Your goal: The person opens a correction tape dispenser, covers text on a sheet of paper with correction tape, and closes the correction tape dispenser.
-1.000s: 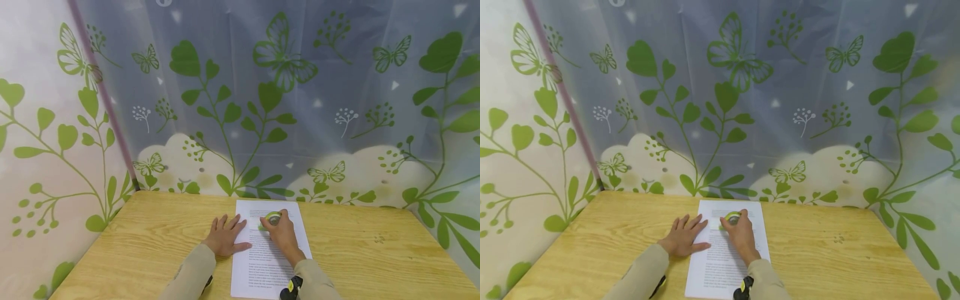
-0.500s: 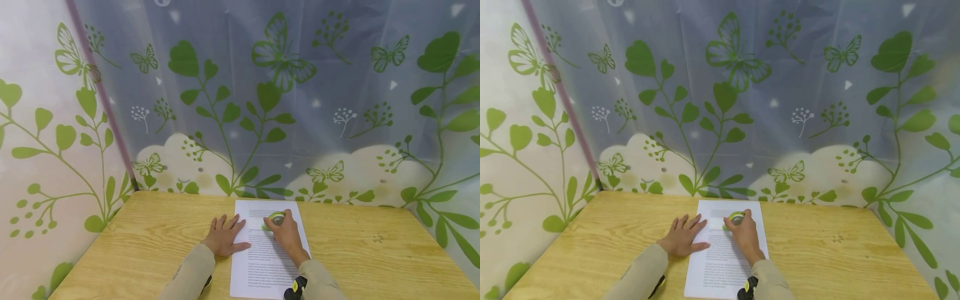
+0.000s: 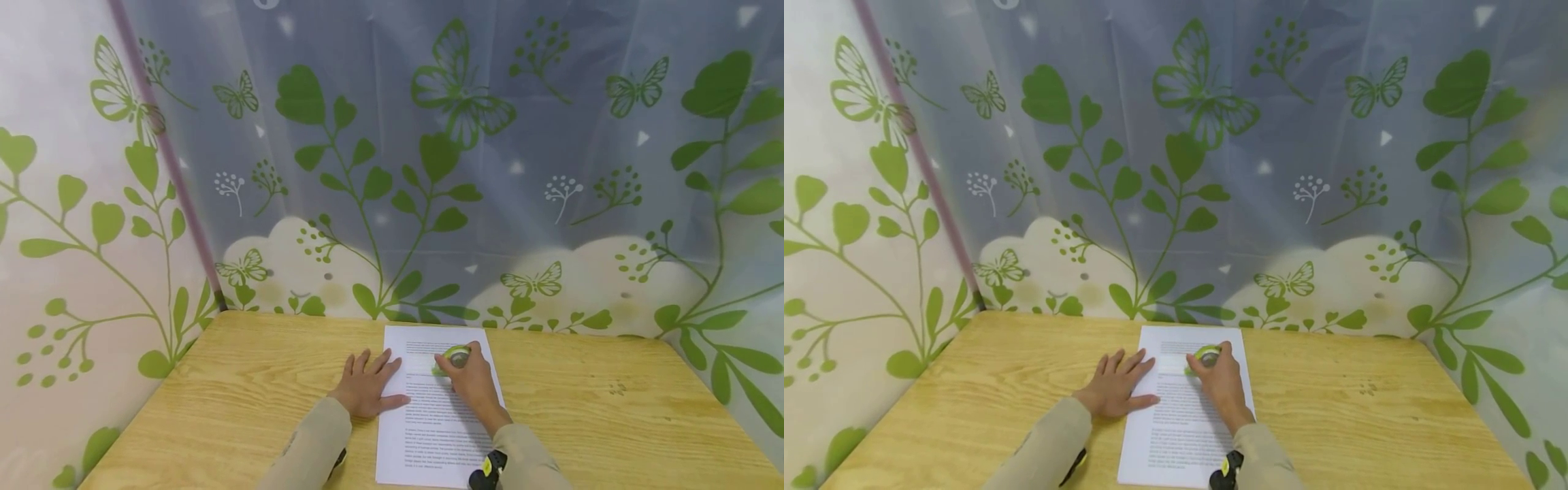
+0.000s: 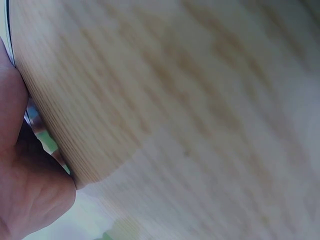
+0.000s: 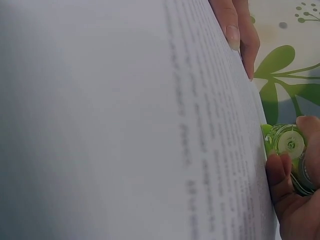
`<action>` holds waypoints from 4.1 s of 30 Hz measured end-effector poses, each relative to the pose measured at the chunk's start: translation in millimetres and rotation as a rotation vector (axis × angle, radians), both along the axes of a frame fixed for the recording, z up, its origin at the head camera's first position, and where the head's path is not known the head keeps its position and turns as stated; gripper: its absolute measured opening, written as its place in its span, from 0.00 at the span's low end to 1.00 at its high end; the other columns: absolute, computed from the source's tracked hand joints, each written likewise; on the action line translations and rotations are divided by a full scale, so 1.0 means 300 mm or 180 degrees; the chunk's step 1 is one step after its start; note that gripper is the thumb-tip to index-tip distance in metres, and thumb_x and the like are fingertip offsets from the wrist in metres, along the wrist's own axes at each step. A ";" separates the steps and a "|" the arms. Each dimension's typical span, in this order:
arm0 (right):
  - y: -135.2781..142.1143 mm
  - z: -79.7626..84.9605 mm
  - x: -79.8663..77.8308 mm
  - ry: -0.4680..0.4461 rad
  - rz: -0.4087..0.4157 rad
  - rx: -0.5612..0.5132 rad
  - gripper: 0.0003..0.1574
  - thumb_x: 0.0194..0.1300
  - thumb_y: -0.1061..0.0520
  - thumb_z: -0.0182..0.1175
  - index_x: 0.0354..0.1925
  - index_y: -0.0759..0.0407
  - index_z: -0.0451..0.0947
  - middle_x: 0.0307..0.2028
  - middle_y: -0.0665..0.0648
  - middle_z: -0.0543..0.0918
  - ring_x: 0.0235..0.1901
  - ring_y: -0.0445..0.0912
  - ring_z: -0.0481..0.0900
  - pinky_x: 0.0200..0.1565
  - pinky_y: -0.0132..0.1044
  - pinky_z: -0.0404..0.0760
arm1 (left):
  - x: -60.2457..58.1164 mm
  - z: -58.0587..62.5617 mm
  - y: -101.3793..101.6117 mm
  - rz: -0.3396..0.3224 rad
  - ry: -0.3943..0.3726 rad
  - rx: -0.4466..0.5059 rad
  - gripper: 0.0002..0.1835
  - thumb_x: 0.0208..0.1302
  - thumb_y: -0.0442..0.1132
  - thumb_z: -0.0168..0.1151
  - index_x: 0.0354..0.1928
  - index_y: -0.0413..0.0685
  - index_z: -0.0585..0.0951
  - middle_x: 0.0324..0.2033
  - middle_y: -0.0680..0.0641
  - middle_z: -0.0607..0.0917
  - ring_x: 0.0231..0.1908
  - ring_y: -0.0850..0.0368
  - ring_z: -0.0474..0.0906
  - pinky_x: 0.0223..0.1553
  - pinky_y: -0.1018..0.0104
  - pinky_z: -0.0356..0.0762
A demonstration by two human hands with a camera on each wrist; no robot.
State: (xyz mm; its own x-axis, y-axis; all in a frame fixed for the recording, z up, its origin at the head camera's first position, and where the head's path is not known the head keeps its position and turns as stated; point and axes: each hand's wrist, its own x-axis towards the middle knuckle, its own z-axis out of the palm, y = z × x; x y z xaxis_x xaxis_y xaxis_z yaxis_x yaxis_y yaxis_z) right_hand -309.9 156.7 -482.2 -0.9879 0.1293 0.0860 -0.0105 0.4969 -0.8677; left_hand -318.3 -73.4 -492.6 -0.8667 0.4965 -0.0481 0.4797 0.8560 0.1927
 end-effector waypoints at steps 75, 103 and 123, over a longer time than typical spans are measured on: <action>0.172 -0.004 0.011 -0.0132 -0.0066 0.0070 0.37 0.60 0.43 0.66 0.51 0.66 0.60 0.32 0.61 0.78 0.16 0.44 0.74 0.24 0.36 0.74 | 0.040 0.063 0.004 -0.0080 -0.0126 0.0095 0.42 0.64 0.68 0.47 0.73 0.52 0.58 0.72 0.44 0.55 0.68 0.31 0.46 0.63 0.34 0.41; 0.242 0.005 0.013 -0.0164 -0.0075 0.0429 0.40 0.61 0.39 0.63 0.53 0.66 0.59 0.37 0.63 0.77 0.31 0.48 0.75 0.31 0.39 0.73 | 0.016 0.035 0.004 -0.0040 -0.0149 0.0049 0.43 0.63 0.71 0.45 0.74 0.57 0.55 0.73 0.47 0.51 0.69 0.33 0.43 0.64 0.35 0.36; 0.278 0.006 0.014 -0.0190 -0.0076 0.0346 0.40 0.61 0.38 0.64 0.52 0.66 0.59 0.37 0.63 0.75 0.30 0.48 0.75 0.29 0.38 0.73 | 0.038 0.067 0.002 -0.0086 -0.0142 0.0160 0.42 0.65 0.68 0.48 0.73 0.52 0.58 0.72 0.44 0.54 0.68 0.31 0.45 0.63 0.34 0.39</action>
State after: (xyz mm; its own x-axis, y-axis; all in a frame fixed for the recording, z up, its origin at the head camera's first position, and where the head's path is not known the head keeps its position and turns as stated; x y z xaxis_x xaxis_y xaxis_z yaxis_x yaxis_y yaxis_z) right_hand -305.8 240.1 -480.5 -0.9884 0.1459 0.0419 0.0525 0.5875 -0.8075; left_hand -306.8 -72.8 -472.4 -0.8504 0.5226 -0.0606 0.4927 0.8315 0.2568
